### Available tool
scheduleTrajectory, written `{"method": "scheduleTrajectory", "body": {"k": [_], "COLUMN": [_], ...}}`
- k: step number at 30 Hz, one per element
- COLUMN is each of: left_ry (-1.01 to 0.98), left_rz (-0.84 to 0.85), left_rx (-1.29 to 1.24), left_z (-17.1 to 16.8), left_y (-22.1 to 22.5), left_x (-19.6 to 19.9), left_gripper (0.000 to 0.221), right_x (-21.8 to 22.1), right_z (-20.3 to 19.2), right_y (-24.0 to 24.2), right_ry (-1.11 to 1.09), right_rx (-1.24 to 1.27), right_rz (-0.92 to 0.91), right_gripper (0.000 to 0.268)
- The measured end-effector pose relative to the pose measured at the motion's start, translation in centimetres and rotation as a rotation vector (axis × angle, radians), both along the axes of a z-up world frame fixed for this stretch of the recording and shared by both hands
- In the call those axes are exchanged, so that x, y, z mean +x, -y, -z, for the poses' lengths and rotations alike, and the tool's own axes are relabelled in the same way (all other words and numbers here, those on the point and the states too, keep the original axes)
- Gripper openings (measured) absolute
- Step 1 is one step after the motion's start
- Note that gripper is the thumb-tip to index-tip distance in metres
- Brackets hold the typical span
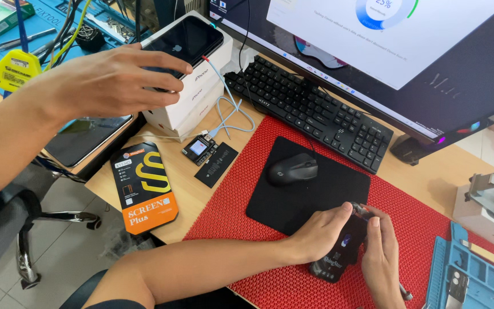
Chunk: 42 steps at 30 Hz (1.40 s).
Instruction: The person uses a screwdriver to remove screws from the internal components of a disassembled smartphone. They then reassemble the device, wipe the exterior, and test the screen by interacting with the display and navigating the interface.
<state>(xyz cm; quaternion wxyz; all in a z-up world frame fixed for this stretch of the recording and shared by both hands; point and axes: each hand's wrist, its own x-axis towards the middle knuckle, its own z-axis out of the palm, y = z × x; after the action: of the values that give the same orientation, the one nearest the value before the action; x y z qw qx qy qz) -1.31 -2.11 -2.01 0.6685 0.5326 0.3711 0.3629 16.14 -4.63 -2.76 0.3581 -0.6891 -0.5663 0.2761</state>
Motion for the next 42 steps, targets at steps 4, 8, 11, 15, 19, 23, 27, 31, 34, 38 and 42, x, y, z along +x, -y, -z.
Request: {"method": "scheduleTrajectory", "body": {"k": [4, 8, 11, 15, 19, 23, 27, 31, 34, 38, 42], "left_ry": [-0.036, -0.037, -0.036, -0.028, -0.056, -0.023, -0.026, -0.028, -0.034, -0.030, -0.025], "left_rz": [0.021, 0.009, -0.004, 0.018, 0.032, 0.018, 0.016, 0.020, 0.026, 0.012, 0.022], "left_rx": [-0.050, -0.037, -0.024, -0.021, -0.033, -0.006, 0.009, -0.018, -0.020, 0.000, -0.011], "left_z": [-1.6, -1.2, -0.6, -1.6, -1.3, -0.8, -1.0, -1.5, -1.3, -0.7, -1.0], "left_y": [0.2, 0.0, 0.0, 0.2, 0.0, 0.0, 0.1, 0.2, 0.1, 0.1, 0.1], "left_x": [-0.7, -0.4, -0.1, -0.6, -0.5, -0.3, -0.5, -0.7, -0.6, -0.3, -0.5], "left_gripper": [0.071, 0.073, 0.073, 0.073, 0.075, 0.073, 0.072, 0.072, 0.074, 0.073, 0.073], "right_x": [-0.7, -0.8, -0.6, -0.2, -0.4, -0.4, -1.1, -1.1, -0.9, -0.8, -1.0], "right_z": [-1.1, -1.3, -0.9, -0.5, -0.7, -0.6, -1.6, -1.5, -1.4, -1.2, -1.4], "right_y": [0.1, 0.2, 0.2, 0.1, 0.2, 0.2, 0.3, 0.3, 0.3, 0.2, 0.2], "right_ry": [-0.005, 0.026, 0.045, 0.048, 0.064, 0.047, 0.040, 0.051, 0.043, 0.041, 0.044], "right_rx": [-0.007, -0.038, -0.038, -0.021, -0.039, -0.008, -0.026, -0.061, -0.036, -0.043, -0.048], "right_rz": [-0.003, 0.011, 0.002, -0.011, 0.001, -0.017, -0.009, 0.014, -0.003, 0.002, 0.003], "right_gripper": [0.044, 0.046, 0.046, 0.043, 0.044, 0.043, 0.043, 0.046, 0.044, 0.044, 0.044]}}
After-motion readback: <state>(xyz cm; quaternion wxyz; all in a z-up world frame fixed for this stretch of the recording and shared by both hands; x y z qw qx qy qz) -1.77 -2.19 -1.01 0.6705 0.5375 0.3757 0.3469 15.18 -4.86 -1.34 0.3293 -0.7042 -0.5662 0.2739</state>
